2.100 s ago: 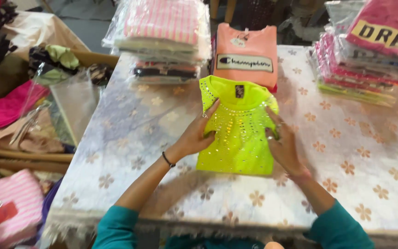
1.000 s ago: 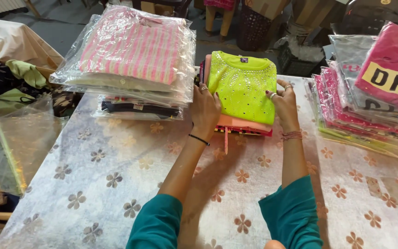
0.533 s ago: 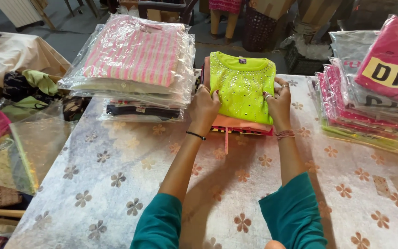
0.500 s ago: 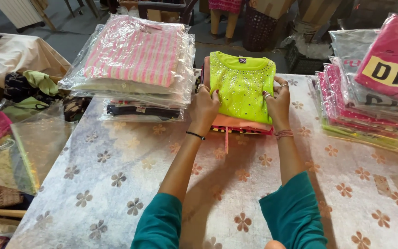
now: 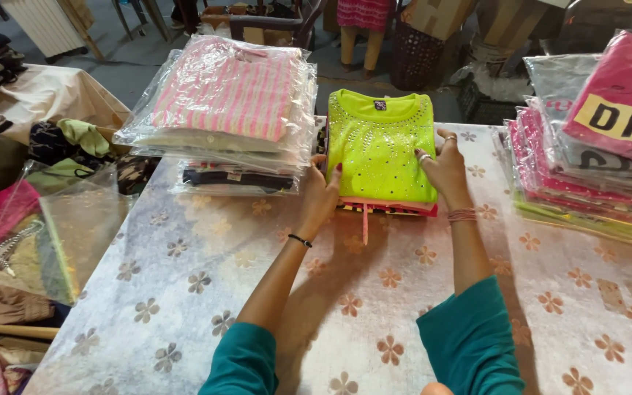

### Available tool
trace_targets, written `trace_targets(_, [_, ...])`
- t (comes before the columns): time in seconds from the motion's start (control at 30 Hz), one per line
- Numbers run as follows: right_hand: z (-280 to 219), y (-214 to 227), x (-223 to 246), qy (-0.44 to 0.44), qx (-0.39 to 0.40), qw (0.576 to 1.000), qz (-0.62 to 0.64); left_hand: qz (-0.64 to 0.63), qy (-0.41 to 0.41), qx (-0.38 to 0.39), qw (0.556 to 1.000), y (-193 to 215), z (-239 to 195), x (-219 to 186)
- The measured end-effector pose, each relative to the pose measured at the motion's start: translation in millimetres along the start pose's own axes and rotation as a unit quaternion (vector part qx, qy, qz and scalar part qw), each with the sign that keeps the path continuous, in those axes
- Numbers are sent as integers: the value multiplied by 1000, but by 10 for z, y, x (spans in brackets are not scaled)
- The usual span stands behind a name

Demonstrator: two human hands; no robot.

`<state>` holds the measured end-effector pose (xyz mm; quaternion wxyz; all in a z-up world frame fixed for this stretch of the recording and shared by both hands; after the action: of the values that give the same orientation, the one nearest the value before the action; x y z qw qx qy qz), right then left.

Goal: The person folds a lime green shirt, a black t-shirt, and a grey t-shirt on a table covered with a floral tablecloth. They smooth out each garment, fold the sleeves and sides, and stack the folded items on top of a pile of other clothes.

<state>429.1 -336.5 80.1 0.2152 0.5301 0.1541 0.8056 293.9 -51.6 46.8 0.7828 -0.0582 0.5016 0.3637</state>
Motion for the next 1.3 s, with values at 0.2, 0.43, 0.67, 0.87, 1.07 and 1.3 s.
trace_targets(0.2, [-162, 220, 3, -144, 122, 981, -34, 146, -23, 53, 988, -20, -168, -291])
trace_targets(0.43, [-296, 60, 673, 95, -22, 987, -126, 315, -280, -4, 907, -307, -182, -1145])
trace_targets(0.67, [-505, -693, 595, 250, 62, 907, -333, 249, -227, 48, 940, -557, 215, -322])
trace_targets(0.87, [-597, -693, 575, 225, 87, 926, -291, 207, -223, 25, 952, -552, 171, -174])
trace_targets(1.07, [-888, -529, 782, 309, -27, 913, -264, 199, -223, 23, 954, -521, 142, -174])
trace_targets(1.3, [-1312, -672, 744, 370, -40, 856, -359, 191, -273, 12, 943, -383, -86, -275])
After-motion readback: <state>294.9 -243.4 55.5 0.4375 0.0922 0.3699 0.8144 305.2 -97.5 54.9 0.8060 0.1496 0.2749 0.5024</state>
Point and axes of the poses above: each hand's wrist, its own z-axis towards the middle knuckle, its own y-axis out of the back of the hand, x = y × z, the point moved 10 cm from there along z, towards the middle knuckle, and after that the axes turned 2 degrees about -y, right-handed, at the moved point
